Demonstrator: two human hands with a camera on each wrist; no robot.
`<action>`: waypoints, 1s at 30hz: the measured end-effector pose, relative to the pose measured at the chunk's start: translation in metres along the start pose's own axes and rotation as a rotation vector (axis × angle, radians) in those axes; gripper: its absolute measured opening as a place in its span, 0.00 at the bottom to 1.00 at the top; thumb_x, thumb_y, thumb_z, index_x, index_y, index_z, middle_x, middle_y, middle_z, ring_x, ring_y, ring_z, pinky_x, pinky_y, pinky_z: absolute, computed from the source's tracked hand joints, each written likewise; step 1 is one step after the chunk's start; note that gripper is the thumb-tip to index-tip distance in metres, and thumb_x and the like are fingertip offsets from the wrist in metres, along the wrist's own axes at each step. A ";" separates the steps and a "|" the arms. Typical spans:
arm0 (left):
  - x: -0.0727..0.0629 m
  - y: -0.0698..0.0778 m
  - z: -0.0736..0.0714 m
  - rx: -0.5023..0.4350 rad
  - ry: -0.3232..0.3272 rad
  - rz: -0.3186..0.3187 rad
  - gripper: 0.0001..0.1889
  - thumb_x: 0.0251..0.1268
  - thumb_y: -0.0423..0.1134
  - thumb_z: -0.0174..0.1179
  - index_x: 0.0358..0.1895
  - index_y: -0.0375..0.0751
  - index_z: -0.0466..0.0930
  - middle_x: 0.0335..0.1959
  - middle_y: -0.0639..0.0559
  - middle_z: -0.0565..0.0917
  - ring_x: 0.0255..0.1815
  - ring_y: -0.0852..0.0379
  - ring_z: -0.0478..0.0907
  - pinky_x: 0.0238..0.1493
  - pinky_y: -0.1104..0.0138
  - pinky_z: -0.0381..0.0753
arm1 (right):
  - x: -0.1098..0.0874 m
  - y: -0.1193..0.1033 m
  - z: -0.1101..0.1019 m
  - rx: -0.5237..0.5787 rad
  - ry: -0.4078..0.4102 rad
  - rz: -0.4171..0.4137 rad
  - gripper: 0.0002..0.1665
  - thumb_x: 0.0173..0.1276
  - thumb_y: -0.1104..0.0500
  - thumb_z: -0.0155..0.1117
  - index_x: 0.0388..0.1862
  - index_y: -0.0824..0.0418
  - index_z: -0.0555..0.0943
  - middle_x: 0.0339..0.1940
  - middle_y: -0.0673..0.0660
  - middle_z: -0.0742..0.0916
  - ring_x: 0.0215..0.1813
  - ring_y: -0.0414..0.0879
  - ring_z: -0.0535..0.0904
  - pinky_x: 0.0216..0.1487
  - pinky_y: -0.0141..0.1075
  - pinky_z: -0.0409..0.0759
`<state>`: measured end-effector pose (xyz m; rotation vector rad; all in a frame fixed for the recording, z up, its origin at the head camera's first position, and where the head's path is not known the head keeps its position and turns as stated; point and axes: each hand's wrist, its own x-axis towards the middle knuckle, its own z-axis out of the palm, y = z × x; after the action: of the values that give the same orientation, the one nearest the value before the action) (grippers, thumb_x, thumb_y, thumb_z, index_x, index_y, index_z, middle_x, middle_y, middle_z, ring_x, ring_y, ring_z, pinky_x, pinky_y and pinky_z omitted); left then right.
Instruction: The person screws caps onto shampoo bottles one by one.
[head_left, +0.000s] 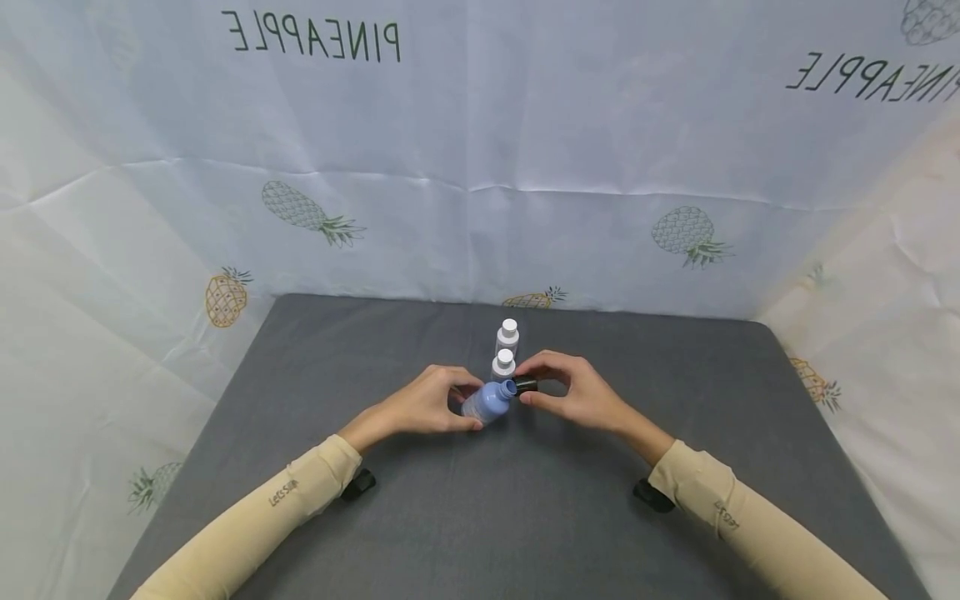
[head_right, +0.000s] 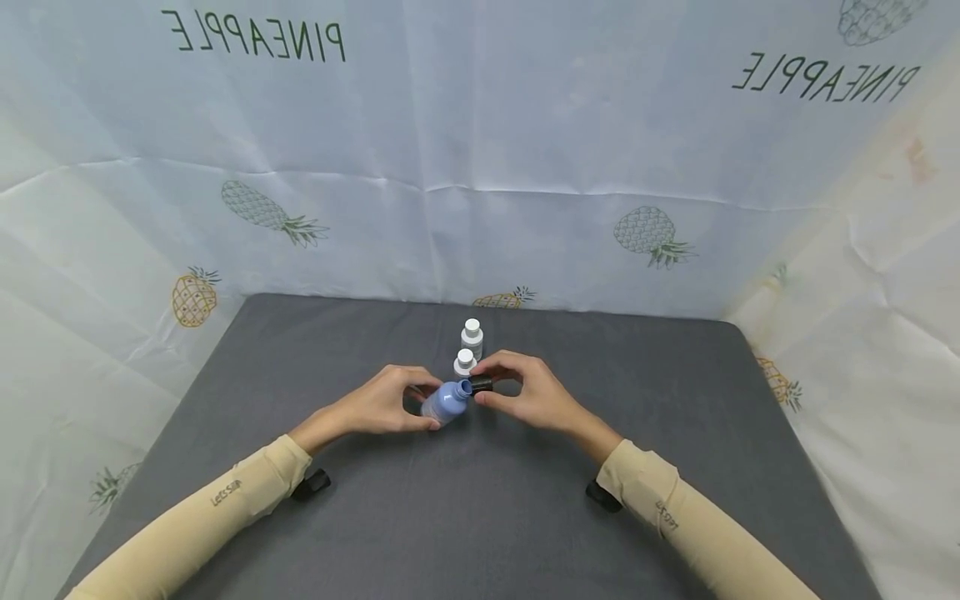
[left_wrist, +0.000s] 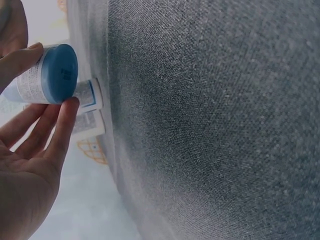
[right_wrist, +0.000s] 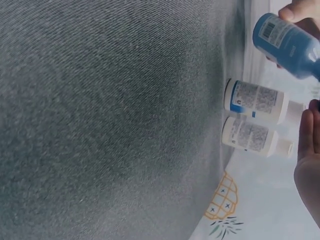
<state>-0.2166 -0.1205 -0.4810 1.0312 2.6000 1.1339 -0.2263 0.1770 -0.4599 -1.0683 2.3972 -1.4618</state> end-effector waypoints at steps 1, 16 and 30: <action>0.000 0.000 0.000 -0.002 -0.002 -0.002 0.23 0.58 0.40 0.82 0.56 0.38 0.90 0.46 0.51 0.91 0.45 0.63 0.87 0.51 0.72 0.90 | 0.000 0.000 0.001 0.007 0.006 -0.004 0.20 0.72 0.62 0.78 0.60 0.57 0.87 0.56 0.55 0.91 0.59 0.43 0.88 0.66 0.35 0.87; 0.004 0.005 0.000 0.003 -0.009 -0.024 0.23 0.59 0.40 0.82 0.56 0.38 0.90 0.47 0.51 0.92 0.46 0.62 0.87 0.52 0.73 0.89 | 0.003 -0.002 0.011 0.031 0.028 -0.023 0.26 0.71 0.64 0.78 0.67 0.63 0.84 0.62 0.59 0.91 0.62 0.42 0.87 0.70 0.35 0.85; 0.004 0.005 0.000 -0.018 -0.026 -0.040 0.24 0.60 0.40 0.82 0.58 0.37 0.89 0.49 0.49 0.91 0.49 0.60 0.89 0.54 0.72 0.90 | 0.003 -0.002 0.012 0.025 0.030 -0.030 0.25 0.69 0.65 0.79 0.64 0.59 0.86 0.61 0.58 0.91 0.62 0.43 0.88 0.69 0.35 0.86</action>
<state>-0.2170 -0.1155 -0.4765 0.9796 2.5739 1.1248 -0.2221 0.1655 -0.4640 -1.0890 2.3867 -1.5239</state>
